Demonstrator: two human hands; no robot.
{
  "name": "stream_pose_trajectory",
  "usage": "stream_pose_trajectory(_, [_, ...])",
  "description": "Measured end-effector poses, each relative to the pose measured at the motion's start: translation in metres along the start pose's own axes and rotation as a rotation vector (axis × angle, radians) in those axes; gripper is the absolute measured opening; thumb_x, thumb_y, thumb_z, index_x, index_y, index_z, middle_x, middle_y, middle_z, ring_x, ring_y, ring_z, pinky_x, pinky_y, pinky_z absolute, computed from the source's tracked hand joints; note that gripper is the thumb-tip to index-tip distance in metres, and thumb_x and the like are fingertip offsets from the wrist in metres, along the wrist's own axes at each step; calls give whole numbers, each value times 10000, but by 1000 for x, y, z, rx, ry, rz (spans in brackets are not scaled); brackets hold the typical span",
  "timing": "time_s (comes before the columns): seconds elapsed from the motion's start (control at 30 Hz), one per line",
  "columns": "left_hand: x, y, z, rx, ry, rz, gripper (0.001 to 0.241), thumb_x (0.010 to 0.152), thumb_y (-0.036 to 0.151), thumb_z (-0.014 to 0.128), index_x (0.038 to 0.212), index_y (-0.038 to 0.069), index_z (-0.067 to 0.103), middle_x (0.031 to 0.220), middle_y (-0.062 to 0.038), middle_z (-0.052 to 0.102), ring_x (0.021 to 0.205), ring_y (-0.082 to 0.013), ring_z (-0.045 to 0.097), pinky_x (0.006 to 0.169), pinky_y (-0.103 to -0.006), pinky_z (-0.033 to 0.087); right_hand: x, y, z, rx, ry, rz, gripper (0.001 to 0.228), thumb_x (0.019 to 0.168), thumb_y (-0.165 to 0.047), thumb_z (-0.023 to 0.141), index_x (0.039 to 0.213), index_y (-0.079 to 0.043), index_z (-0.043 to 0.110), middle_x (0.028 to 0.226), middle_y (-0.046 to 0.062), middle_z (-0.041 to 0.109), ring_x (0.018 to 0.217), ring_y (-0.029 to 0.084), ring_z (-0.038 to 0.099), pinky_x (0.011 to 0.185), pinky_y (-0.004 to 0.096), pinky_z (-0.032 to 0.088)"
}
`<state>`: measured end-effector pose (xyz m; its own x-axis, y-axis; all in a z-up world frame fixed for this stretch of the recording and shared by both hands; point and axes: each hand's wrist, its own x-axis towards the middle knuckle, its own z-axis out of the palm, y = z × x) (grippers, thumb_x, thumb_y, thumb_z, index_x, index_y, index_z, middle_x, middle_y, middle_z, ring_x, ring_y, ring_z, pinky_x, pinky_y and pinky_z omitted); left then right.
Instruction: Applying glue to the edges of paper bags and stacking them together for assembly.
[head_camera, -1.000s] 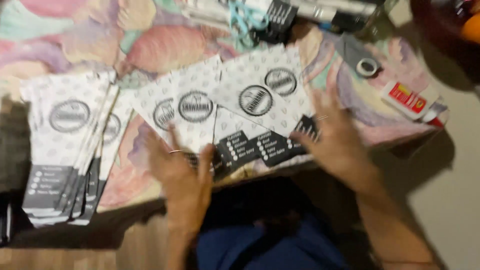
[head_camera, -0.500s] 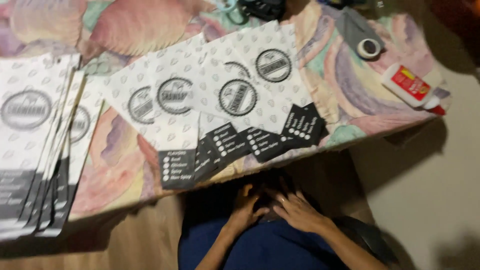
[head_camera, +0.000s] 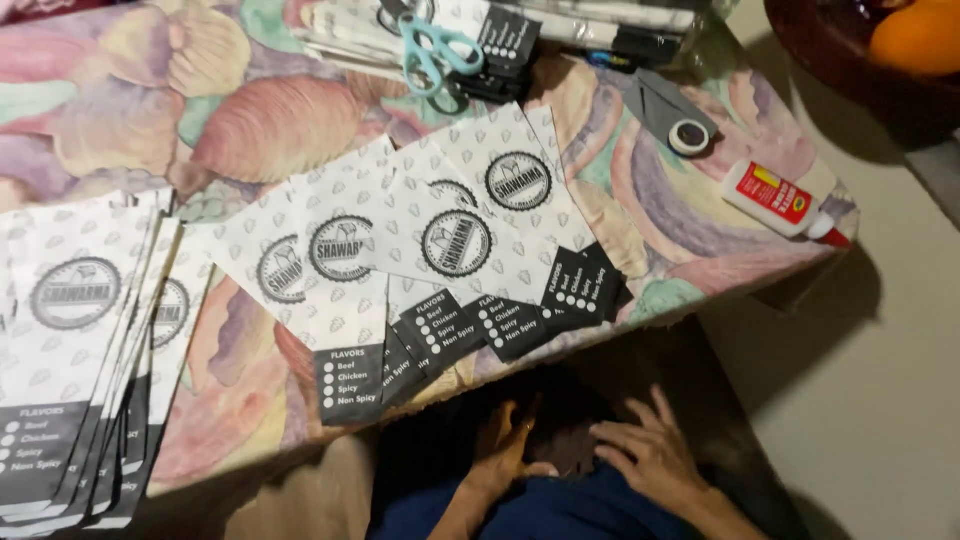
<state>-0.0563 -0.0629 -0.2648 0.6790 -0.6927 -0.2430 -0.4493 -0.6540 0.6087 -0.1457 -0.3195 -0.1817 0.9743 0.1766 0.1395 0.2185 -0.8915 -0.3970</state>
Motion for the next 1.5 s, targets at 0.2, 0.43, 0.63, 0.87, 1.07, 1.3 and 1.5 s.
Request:
stream_pose_trajectory(0.2, [-5, 23, -10, 137, -151, -110, 1403, 618, 945, 536, 1666, 162, 30, 1525, -246, 278, 1292, -447, 364, 1059, -637, 284, 7, -6, 67, 258, 141, 33, 479, 775, -295, 884, 1184, -77, 761, 1257, 87, 741, 1113, 269, 631, 972, 368, 534])
stream_pose_trajectory(0.43, [-20, -15, 5, 8, 253, 238, 869, 785, 666, 702, 1460, 144, 540, 1324, -196, 493, 1093, -392, 555, 897, -498, 488, -24, 53, 69, 226, 44, 190, 217, 753, -300, 859, 897, -140, 835, 946, -8, 821, 977, 176, 676, 853, 283, 578])
stream_pose_trajectory(0.63, [-64, 68, -147, -326, 261, 436, 246, 872, 338, 798, 795, 125, 700, 1015, -62, 701, 853, -257, 704, 774, -387, 522, 67, -20, -77, 303, 65, 220, 95, 703, -219, 876, 639, -187, 813, 812, -25, 799, 789, 132, 719, 806, 266, 530])
stream_pose_trajectory(0.87, [-107, 128, -330, 18, 1249, 282, 77, 866, 5, 704, 873, -32, 637, 806, -167, 679, 822, -373, 709, 1257, -693, 180, 188, -54, -182, -32, 496, -128, 472, 842, -255, 873, 1221, -7, 742, 1262, 149, 707, 1207, 371, 640, 1076, 490, 481])
stream_pose_trajectory(1.07, [-86, 64, -360, -47, 815, -587, 850, 883, 431, 815, 1482, -53, 455, 1380, -341, 487, 1297, -467, 435, 1069, -662, 390, 270, -171, -250, -70, -144, 473, 1131, 722, -596, 870, 1559, 24, 429, 1425, 318, 499, 1361, 516, 439, 1060, 667, 413])
stream_pose_trajectory(1.3, [-41, 94, -339, -7, 863, -424, 880, 831, 418, 855, 1384, -172, 508, 1270, -426, 500, 1184, -552, 499, 1026, -612, 408, 298, -141, -209, -41, -82, 397, 995, 798, -426, 847, 1506, 130, 423, 1361, 365, 495, 1251, 570, 525, 1017, 667, 446])
stream_pose_trajectory(1.5, [-47, 114, -352, -371, 831, -433, 849, 885, 371, 805, 1471, -119, 434, 1357, -384, 440, 1314, -471, 447, 1137, -589, 356, 305, -115, -176, 301, 66, 283, 958, 831, -466, 866, 1506, 68, 444, 1097, 230, 713, 988, 310, 733, 878, 412, 577])
